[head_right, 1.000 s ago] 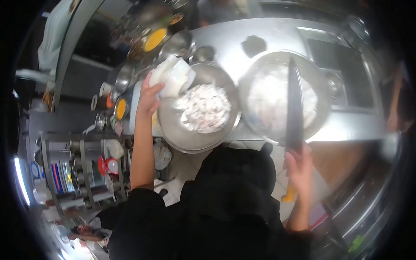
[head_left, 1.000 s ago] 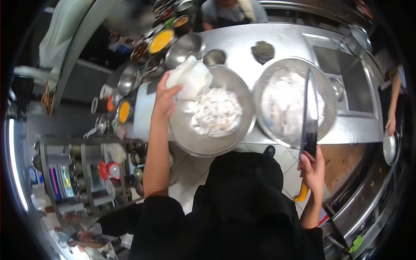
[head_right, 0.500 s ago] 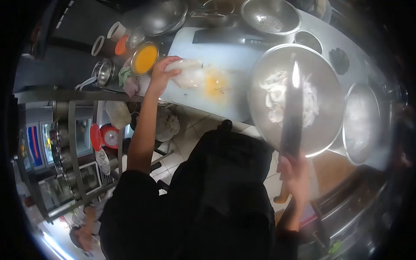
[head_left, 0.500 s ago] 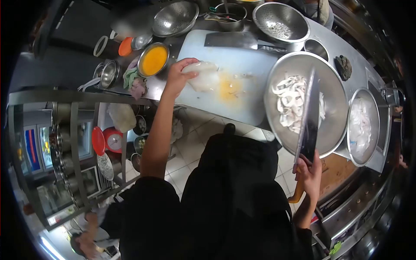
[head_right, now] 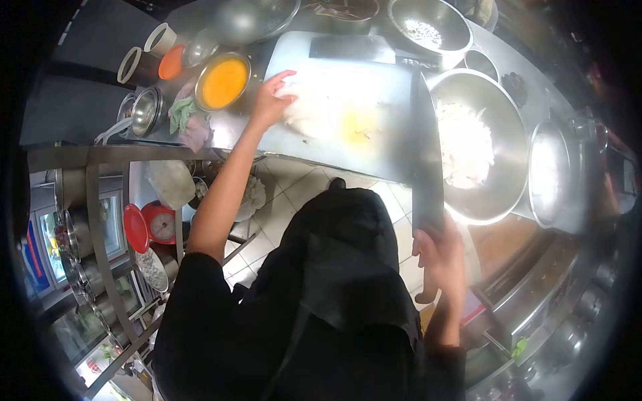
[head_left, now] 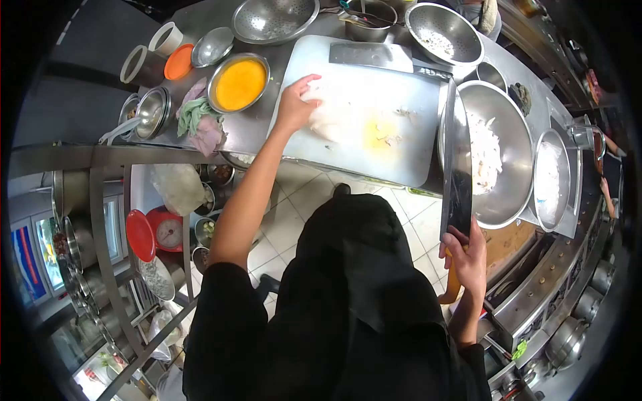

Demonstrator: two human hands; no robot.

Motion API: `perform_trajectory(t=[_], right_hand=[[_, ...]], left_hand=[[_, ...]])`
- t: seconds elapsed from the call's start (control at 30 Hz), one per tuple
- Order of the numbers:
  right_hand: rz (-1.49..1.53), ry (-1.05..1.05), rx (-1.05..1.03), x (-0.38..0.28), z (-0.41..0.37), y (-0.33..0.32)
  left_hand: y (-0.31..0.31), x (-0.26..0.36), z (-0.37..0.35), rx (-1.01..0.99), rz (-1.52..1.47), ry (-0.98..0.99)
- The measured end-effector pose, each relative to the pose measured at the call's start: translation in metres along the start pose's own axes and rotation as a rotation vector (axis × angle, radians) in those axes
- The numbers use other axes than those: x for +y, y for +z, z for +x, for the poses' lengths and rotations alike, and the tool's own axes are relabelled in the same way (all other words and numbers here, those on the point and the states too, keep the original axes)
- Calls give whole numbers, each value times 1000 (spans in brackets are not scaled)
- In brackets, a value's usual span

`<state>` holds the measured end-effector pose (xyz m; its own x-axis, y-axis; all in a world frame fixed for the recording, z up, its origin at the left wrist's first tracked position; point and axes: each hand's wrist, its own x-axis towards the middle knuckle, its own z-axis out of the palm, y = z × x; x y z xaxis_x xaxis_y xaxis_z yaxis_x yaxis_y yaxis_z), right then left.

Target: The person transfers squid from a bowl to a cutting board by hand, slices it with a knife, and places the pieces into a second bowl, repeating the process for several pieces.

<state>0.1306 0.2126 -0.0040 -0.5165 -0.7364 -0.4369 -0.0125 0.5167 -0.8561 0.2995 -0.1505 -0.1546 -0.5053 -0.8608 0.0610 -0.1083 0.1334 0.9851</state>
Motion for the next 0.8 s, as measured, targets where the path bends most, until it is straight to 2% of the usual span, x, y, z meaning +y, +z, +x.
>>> perform_trajectory(t=[0.07, 0.1, 0.17, 0.2, 0.27, 0.3, 0.37, 0.4, 0.5, 0.57, 0.63, 0.73, 0.8], right_hand=[[-23, -28, -6, 1, 0, 1], [-9, -27, -4, 3, 0, 0], [0, 9, 0, 5, 0, 2], [18, -12, -23, 4, 1, 3], [40, -1, -29, 8, 5, 5], [53, 4, -29, 9, 7, 6], [61, 28, -27, 7, 10, 5], [62, 36, -75, 10, 12, 3], [63, 81, -134, 22, 14, 1], [42, 47, -64, 25, 18, 5], [11, 55, -82, 33, 18, 7], [-22, 64, -58, 29, 20, 12], [-43, 87, -77, 21, 23, 16]], left_hand=[[-2, -52, 6, -59, 335, -24], [-2, -55, 11, -68, 347, -21], [-5, -64, 17, -140, 177, -185], [-4, -49, 20, -146, 191, -190], [5, -6, 23, -231, 637, -282], [4, -15, 27, -232, 641, -288], [1, -44, 39, -189, 462, -77], [6, -40, 36, -160, 413, -2], [22, 10, 6, -150, 491, 41], [24, 12, -15, -198, 500, 89], [20, 5, -38, -344, 693, 186], [15, 10, -60, -425, 615, 295], [10, 11, -51, -395, 617, 357]])
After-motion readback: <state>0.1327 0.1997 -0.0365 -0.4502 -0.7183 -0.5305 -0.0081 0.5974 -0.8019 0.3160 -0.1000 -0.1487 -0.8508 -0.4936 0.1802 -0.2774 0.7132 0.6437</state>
